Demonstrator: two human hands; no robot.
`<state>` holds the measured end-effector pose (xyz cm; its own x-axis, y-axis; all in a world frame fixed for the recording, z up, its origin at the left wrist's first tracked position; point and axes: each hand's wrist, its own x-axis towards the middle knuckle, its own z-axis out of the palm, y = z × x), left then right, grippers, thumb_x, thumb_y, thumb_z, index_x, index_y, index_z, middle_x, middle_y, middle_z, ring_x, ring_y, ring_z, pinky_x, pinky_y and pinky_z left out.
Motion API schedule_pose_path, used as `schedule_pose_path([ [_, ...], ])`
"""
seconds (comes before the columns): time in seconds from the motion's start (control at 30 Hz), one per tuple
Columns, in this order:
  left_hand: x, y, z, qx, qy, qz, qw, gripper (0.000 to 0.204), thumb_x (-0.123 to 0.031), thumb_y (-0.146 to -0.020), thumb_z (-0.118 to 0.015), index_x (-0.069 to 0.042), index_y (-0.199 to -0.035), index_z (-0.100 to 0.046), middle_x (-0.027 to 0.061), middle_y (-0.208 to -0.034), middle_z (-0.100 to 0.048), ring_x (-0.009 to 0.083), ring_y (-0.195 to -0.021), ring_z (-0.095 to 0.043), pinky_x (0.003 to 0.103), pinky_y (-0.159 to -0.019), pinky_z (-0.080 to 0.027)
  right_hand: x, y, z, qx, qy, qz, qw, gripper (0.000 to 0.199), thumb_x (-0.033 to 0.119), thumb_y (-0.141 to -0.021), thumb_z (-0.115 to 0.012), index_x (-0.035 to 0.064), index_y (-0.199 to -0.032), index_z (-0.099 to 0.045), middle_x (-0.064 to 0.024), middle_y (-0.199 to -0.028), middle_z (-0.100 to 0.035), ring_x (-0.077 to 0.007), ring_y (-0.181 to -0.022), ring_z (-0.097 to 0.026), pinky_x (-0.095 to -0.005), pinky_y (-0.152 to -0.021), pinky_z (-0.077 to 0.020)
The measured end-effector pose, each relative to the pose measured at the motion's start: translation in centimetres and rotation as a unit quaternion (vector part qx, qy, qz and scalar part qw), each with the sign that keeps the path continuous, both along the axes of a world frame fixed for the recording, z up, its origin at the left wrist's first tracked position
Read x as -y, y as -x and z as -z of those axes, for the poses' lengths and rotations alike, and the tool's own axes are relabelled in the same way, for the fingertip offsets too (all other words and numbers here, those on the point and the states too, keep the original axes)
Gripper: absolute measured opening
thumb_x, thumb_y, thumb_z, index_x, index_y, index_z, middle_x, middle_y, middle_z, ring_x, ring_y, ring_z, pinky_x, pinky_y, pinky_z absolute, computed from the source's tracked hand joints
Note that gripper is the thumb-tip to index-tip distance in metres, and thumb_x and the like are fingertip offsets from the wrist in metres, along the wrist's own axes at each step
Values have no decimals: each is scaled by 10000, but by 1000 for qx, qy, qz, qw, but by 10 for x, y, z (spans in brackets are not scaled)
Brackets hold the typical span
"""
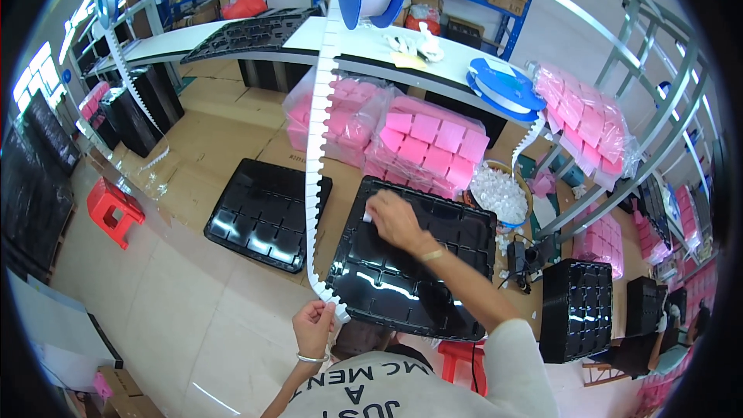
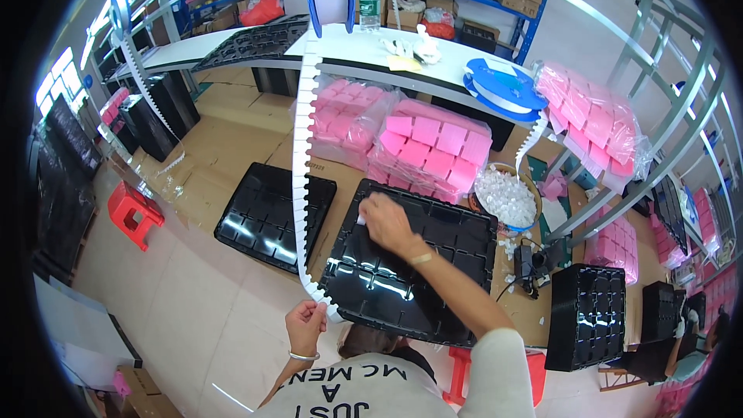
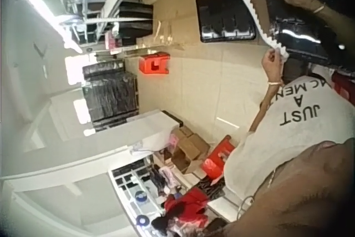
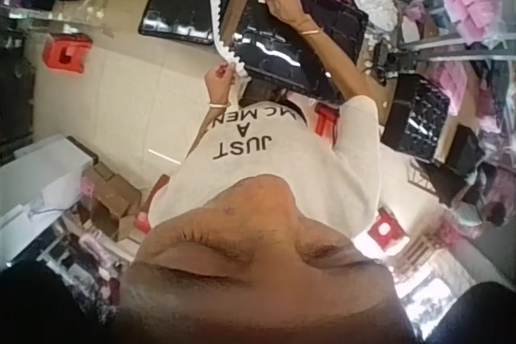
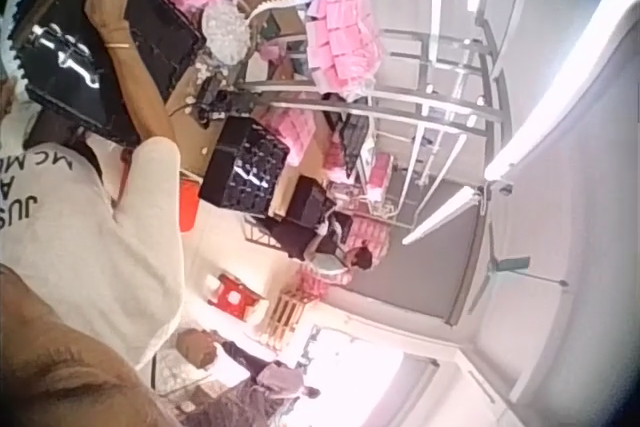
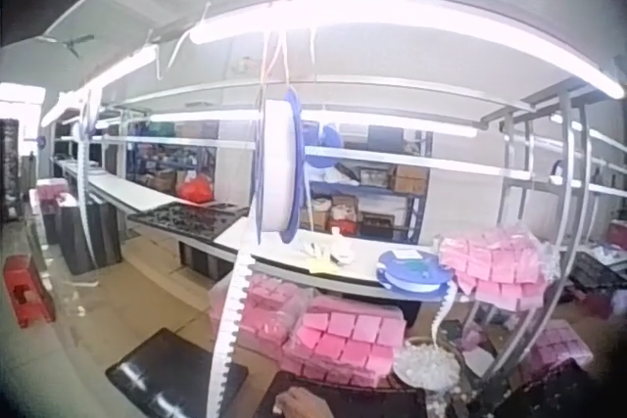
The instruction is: The person assembles black trays by hand, inserting pink foam and plastic strips into them.
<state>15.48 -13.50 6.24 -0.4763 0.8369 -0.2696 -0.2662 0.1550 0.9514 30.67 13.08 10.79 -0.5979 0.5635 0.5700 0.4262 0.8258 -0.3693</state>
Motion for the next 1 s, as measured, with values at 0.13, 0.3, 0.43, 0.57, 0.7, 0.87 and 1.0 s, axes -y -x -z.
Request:
schedule_pose_path([
  [0.13, 2, -4, -18, 50, 1, -26, 998, 136, -98, -951, -690, -15, -866, -623, -2, -670, -607, 52, -536, -527, 202, -469, -379, 109, -7, -32, -67, 289, -66, 953, 61, 18, -893, -627, 11, -951, -610, -120, -864, -610, -286, -789, -630, -350, -721, -511],
  [0.3, 3, -4, -40, 65, -26, 15, 997, 147, -110, -980, -647, -20, -892, -572, 43, -705, -606, 94, -560, -553, 222, -502, -389, 190, -12, -38, -106, 449, 33, 886, 140, 77, -925, -688, -7, -1034, -663, -71, -864, -693, -113, -780, -650, -249, -731, -536],
  [0.43, 8, -6, -42, 79, -47, 50, 994, 148, -113, -983, -645, -14, -908, -565, 56, -728, -623, 114, -576, -593, 228, -508, -426, 203, -9, -19, -122, 466, 43, 875, 172, 99, -933, -696, 3, -1074, -673, -52, -912, -692, -106, -816, -649, -237, -756, -537],
  [0.57, 13, -8, -42, 100, -44, 80, 991, 143, -114, -983, -640, -15, -914, -565, 65, -734, -636, 128, -565, -610, 235, -494, -443, 208, -12, -17, -120, 459, 37, 880, 169, 124, -938, -696, 1, -1048, -662, -50, -919, -682, -108, -820, -645, -243, -752, -534],
  [0.7, 19, -8, -40, 142, -36, 77, 986, 125, -117, -979, -641, -28, -914, -583, 47, -724, -647, 92, -549, -598, 194, -480, -422, 215, -10, -22, -78, 395, 13, 915, 131, 125, -953, -660, 7, -992, -617, -73, -874, -627, -163, -770, -626, -291, -694, -512],
  [0.87, 26, -1, -7, 217, 2, 6, 976, 107, -115, -957, -645, -49, -905, -578, 39, -701, -628, 100, -519, -577, 201, -437, -395, 217, -5, -34, -14, 285, -32, 958, 78, 103, -956, -607, 30, -960, -580, -117, -862, -589, -273, -742, -608, -351, -670, -496],
  [1.0, 49, 6, 40, 99, 35, -8, 994, 121, -94, -956, -645, -58, -891, -549, 26, -700, -606, 88, -533, -559, 201, -443, -378, 174, -7, -34, 40, 291, -26, 955, 90, 135, -938, -562, 45, -949, -566, -151, -895, -614, -361, -835, -634, -448, -700, -501],
])
